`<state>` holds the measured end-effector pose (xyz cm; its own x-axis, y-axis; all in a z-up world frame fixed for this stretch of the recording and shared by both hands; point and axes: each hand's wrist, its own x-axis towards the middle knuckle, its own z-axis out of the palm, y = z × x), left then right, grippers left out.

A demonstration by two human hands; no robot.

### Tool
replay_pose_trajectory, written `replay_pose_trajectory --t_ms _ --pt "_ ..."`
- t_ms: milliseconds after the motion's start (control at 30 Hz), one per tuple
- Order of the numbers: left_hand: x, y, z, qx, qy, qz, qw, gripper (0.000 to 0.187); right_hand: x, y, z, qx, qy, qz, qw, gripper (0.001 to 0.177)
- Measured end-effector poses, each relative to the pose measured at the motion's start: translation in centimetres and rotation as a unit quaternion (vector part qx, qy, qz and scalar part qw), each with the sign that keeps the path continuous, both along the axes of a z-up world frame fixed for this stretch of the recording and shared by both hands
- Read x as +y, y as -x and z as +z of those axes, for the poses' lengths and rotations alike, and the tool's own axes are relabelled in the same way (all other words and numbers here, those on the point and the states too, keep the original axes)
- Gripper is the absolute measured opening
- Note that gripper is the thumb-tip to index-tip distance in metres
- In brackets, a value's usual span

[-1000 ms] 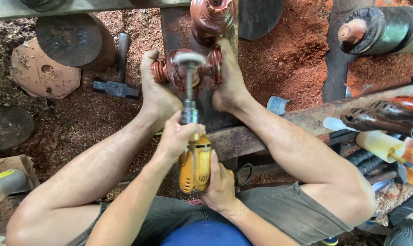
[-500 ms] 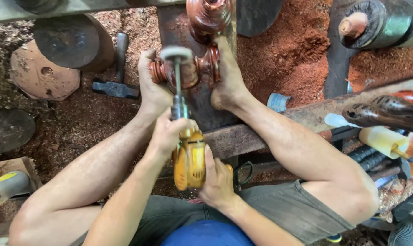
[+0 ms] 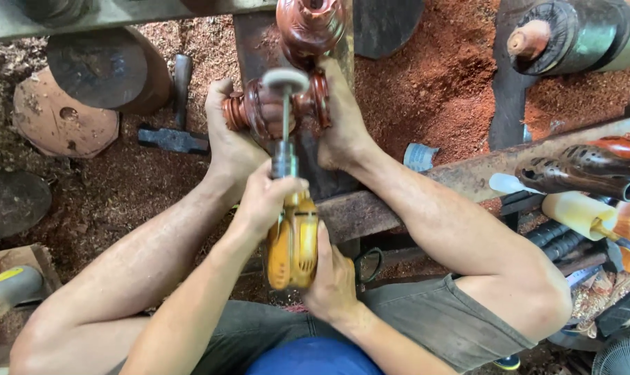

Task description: Polishing a turned wooden decorative piece using a power drill with a buffing attachment.

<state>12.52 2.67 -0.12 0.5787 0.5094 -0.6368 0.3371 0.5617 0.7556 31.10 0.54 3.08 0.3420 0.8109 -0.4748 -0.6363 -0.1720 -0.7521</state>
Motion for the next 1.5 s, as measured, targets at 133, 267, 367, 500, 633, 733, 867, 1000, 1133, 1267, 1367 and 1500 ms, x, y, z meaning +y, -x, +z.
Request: replay_pose_trajectory --t_ms 133,267,367,500,633,733,867,1000,1133,1267,1367,1500 --pt "-0.4 -0.2 0.1 0.016 -0.015 -0.019 1.000 0.030 -0.3 0.0 -0.8 0.003 -0.061 0.023 0.998 0.049" --pt "-0.3 -0.8 0.4 0.012 -0.009 -0.014 1.000 0.030 -0.3 0.0 -1.7 -0.007 -0.044 -0.014 0.999 0.042" --pt "-0.2 -1.0 0.0 0.026 -0.007 -0.027 0.999 0.031 0.0 -0.3 -2.3 0.019 -0.060 -0.032 0.998 0.042" --pt "0.4 -1.1 -0.5 0.011 0.010 -0.011 1.000 0.030 -0.3 -0.1 -1.5 -0.018 -0.035 -0.025 0.999 0.044" --pt "0.1 -0.8 0.5 0.025 0.012 -0.013 1.000 0.032 0.2 -0.1 -1.4 -0.041 0.032 -0.021 0.998 0.044" --pt "-0.3 -0.5 1.1 0.033 0.038 -0.022 0.998 0.032 -0.3 -0.4 -3.0 -0.030 0.012 -0.012 0.999 0.041" --pt "0.1 -0.3 0.2 0.022 0.015 -0.026 0.999 0.031 -0.3 -0.2 -1.8 -0.100 -0.015 0.025 0.995 0.042" --pt "0.7 -0.3 -0.3 -0.021 0.015 -0.001 1.000 0.029 -0.1 0.0 -0.7 -0.099 0.011 0.019 0.995 0.045" --pt "0.3 0.5 1.0 0.017 -0.001 -0.047 0.999 0.028 -0.4 -0.4 -1.9 -0.027 -0.024 0.025 0.999 0.047" --pt "0.7 0.4 0.8 0.016 0.010 -0.017 1.000 0.027 -0.7 -0.2 -2.1 0.004 -0.109 0.044 0.993 0.052" --pt "1.3 0.8 1.4 -0.001 0.030 0.012 0.999 0.028 0.3 -0.2 -1.2 -0.019 -0.028 0.013 0.999 0.050" --pt "1.0 1.7 0.8 0.007 0.017 -0.003 1.000 0.024 -0.2 -0.6 -2.8 -0.031 -0.004 0.005 0.999 0.049"
